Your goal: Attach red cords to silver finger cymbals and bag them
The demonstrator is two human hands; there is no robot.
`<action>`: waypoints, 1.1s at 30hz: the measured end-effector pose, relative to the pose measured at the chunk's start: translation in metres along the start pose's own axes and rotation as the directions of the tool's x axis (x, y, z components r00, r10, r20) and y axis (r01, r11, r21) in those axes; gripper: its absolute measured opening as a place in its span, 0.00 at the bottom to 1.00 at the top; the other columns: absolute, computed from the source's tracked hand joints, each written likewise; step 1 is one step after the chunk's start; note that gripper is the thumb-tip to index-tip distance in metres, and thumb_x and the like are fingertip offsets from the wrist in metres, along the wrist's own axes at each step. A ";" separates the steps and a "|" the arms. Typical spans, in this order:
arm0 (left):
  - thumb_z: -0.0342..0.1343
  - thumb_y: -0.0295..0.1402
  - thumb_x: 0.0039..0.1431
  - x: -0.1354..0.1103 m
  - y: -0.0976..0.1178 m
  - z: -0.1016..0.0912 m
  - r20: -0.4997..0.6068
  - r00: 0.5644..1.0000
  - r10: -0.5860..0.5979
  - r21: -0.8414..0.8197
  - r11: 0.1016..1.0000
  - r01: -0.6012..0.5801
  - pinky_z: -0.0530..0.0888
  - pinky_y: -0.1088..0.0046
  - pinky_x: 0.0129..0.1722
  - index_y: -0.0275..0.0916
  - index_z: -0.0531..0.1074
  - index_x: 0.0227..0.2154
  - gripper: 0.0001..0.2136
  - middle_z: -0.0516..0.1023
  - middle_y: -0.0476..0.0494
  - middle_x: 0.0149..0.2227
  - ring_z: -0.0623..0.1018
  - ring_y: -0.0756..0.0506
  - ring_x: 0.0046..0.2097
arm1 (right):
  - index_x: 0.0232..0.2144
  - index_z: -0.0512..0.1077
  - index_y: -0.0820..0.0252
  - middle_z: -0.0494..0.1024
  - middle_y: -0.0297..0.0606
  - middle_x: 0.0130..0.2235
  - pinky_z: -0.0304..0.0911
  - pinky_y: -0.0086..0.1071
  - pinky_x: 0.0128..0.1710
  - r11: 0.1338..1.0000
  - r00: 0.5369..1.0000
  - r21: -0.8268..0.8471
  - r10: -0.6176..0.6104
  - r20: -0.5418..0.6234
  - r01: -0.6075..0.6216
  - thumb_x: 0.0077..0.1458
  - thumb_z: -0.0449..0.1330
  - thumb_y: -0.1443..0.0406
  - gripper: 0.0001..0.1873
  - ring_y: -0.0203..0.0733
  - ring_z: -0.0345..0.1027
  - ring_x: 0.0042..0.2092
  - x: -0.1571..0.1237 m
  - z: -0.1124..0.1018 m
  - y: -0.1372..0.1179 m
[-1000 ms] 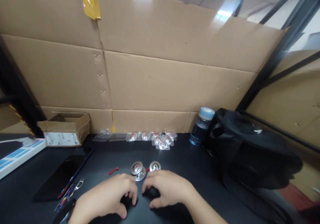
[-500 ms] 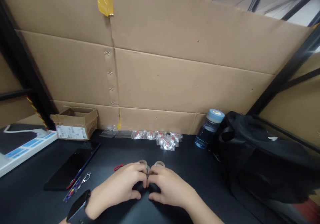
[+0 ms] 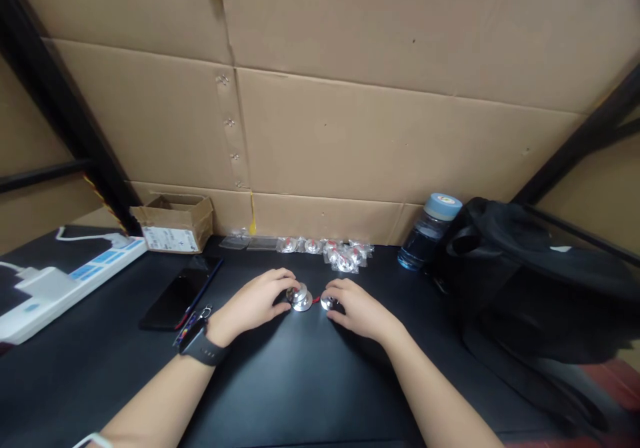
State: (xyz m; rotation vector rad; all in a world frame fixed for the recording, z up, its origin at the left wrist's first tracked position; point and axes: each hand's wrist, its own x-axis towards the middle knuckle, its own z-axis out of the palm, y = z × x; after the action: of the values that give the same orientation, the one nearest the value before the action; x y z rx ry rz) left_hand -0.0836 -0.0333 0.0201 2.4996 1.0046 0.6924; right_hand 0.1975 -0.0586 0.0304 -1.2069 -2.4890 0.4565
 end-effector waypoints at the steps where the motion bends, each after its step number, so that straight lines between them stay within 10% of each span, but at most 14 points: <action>1: 0.60 0.27 0.61 0.001 0.001 0.002 -0.005 1.000 0.009 0.010 1.000 -0.009 0.70 0.66 0.57 0.48 0.75 0.54 0.18 0.76 0.44 0.54 0.75 0.42 0.55 | 0.47 0.78 0.55 0.78 0.42 0.47 0.66 0.39 0.53 1.000 1.000 0.018 0.000 0.007 0.000 0.57 0.65 0.70 0.14 0.48 0.71 0.50 0.000 -0.001 0.003; 12: 0.54 0.30 0.67 0.006 0.002 0.009 -0.029 0.997 -0.073 0.095 0.993 0.076 0.72 0.70 0.46 0.46 0.79 0.40 0.09 0.82 0.48 0.41 0.79 0.44 0.43 | 0.44 0.76 0.56 0.76 0.37 0.41 0.65 0.33 0.46 0.997 0.995 0.019 0.082 -0.052 -0.081 0.46 0.67 0.69 0.19 0.44 0.69 0.43 0.006 0.011 0.012; 24: 0.58 0.36 0.66 0.009 0.005 0.018 0.010 1.000 -0.001 0.087 0.996 0.000 0.71 0.69 0.50 0.49 0.80 0.47 0.10 0.82 0.46 0.45 0.79 0.43 0.47 | 0.47 0.76 0.52 0.72 0.36 0.48 0.64 0.27 0.43 0.997 0.999 0.072 -0.016 0.049 0.012 0.41 0.63 0.76 0.29 0.40 0.69 0.45 0.001 0.001 0.011; 33: 0.56 0.38 0.66 0.005 -0.010 -0.001 -0.001 0.993 -0.122 0.180 0.976 0.120 0.71 0.70 0.46 0.47 0.82 0.40 0.10 0.84 0.45 0.41 0.81 0.42 0.44 | 0.45 0.77 0.51 0.76 0.35 0.46 0.63 0.30 0.44 0.981 0.979 -0.065 0.187 0.077 -0.182 0.40 0.68 0.70 0.26 0.45 0.71 0.48 -0.002 -0.011 0.013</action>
State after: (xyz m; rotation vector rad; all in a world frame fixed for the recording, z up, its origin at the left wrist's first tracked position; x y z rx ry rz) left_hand -0.0865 -0.0225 0.0172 2.5632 1.2548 0.5744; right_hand 0.2127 -0.0513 0.0346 -1.4792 -2.4849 0.4944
